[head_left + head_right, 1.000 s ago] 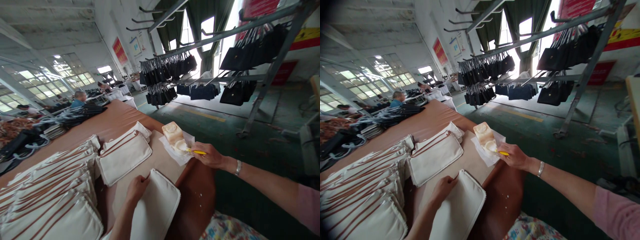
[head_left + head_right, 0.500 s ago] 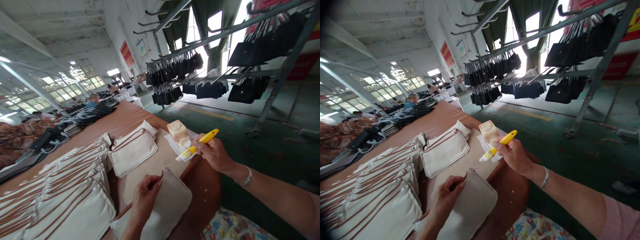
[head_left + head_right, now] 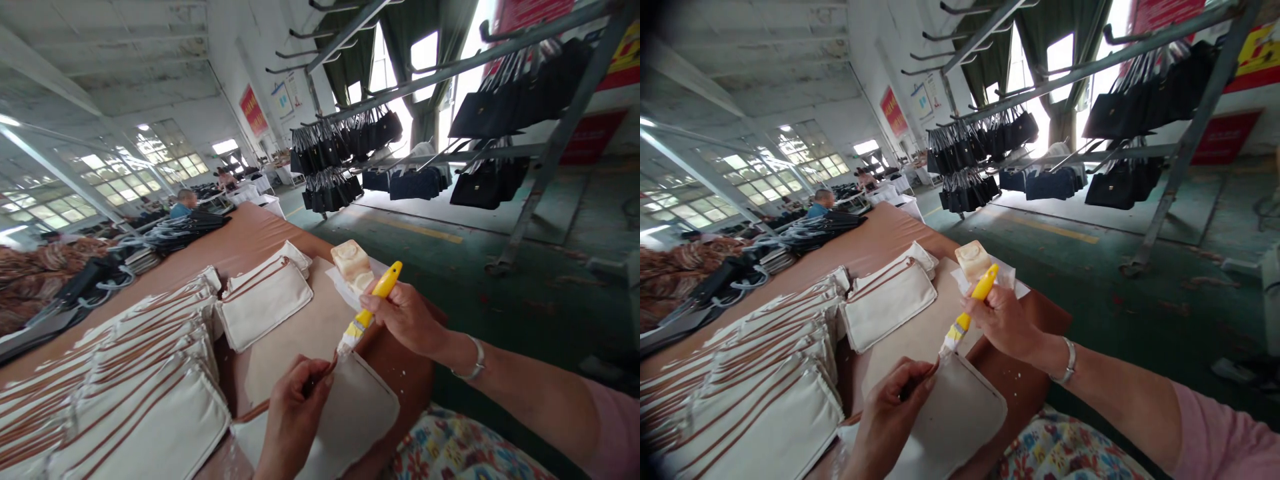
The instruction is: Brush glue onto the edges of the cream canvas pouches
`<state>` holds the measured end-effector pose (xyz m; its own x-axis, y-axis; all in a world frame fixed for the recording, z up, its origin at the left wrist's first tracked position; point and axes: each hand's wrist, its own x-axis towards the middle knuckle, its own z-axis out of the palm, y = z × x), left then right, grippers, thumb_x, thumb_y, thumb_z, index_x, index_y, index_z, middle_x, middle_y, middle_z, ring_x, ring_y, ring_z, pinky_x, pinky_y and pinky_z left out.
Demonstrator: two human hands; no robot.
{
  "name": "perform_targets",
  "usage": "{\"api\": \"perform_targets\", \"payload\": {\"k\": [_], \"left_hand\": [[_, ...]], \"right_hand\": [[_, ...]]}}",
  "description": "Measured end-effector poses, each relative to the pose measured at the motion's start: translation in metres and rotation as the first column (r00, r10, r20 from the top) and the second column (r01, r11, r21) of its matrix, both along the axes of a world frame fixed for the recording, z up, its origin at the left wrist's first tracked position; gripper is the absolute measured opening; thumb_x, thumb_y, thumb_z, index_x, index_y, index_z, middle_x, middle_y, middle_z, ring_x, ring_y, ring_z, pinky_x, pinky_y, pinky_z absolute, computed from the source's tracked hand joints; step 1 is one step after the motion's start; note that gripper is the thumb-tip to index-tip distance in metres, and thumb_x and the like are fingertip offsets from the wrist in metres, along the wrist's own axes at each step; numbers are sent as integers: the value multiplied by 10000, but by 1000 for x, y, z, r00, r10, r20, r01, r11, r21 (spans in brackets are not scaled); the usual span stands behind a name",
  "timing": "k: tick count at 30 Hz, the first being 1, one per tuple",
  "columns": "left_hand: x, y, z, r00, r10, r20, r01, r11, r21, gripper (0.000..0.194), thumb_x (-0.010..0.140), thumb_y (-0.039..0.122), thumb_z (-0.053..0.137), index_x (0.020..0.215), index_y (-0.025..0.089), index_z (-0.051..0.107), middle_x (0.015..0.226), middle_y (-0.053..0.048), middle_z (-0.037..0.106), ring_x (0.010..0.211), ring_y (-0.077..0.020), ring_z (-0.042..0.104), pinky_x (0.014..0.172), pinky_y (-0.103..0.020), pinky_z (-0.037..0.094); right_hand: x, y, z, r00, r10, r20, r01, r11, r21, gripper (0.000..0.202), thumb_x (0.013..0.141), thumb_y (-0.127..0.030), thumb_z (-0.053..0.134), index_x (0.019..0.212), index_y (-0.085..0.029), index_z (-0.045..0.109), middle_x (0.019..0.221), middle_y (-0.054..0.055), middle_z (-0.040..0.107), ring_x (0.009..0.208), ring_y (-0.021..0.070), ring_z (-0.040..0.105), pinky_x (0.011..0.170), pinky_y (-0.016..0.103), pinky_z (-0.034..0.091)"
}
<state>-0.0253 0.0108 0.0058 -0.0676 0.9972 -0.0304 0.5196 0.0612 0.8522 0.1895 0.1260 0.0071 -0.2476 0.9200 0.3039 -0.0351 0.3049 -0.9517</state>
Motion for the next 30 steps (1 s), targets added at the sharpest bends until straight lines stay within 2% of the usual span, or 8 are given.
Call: {"api": "perform_targets", "payload": {"k": [7,10,14,16,20,24,27,30], "left_hand": [[9,-12,-2,981,-114,-158,142,973,183,110,894,266,592,928,227,689,852,-20,627,730,-129,615,634,-206,463],[11,-14,-1,962,-140,-234,197,950,241,125,892,224,593,971,238,688,869,-25,635,751,-129,628,655,-204,480],[12,-12,0,955,-123,-271,194,948,253,114,888,223,594,937,242,695,833,-24,631,712,-128,621,618,-207,478],[13,-12,2,956,-113,-272,179,957,230,107,888,239,592,917,239,695,822,-27,631,711,-134,622,627,-216,484],[13,-10,3,956,-96,-277,160,962,219,113,887,276,587,903,241,693,823,-36,636,715,-148,625,626,-225,490],[9,-8,1,960,-69,-271,128,970,208,107,878,277,592,891,254,695,823,-24,650,732,-155,633,639,-225,490],[5,-9,2,960,-3,-279,53,984,171,125,886,299,568,883,242,679,827,-22,652,744,-163,633,649,-233,486],[-3,-17,16,936,92,-340,-30,983,184,142,904,313,536,891,232,652,831,-27,646,760,-167,629,673,-241,482]], "right_hand": [[10,13,-5,994,-112,1,112,993,-23,293,881,-386,592,692,-171,529,554,-33,474,524,114,435,517,242,358],[10,11,-1,999,43,-24,-46,993,-111,290,872,-396,602,710,-163,545,541,-38,478,515,105,432,512,231,353],[12,8,7,951,306,-45,-309,926,-216,316,869,-426,598,722,-150,555,548,-39,463,498,88,399,482,219,311],[14,10,10,951,297,-85,-308,927,-215,318,853,-428,614,713,-149,549,558,-39,455,492,82,380,470,218,290],[13,12,12,982,166,-92,-180,966,-188,325,828,-445,627,699,-157,549,544,-37,458,497,91,392,478,222,313],[11,7,12,944,325,-65,-331,919,-216,318,826,-442,625,703,-156,557,570,-27,487,518,95,411,491,224,324],[18,7,14,965,187,-184,-228,945,-235,294,806,-405,648,697,-147,560,556,-36,458,492,78,363,466,222,277],[27,7,15,954,3,-300,-100,946,-310,265,775,-382,699,740,-148,581,516,-48,420,473,76,338,441,225,235]]}}
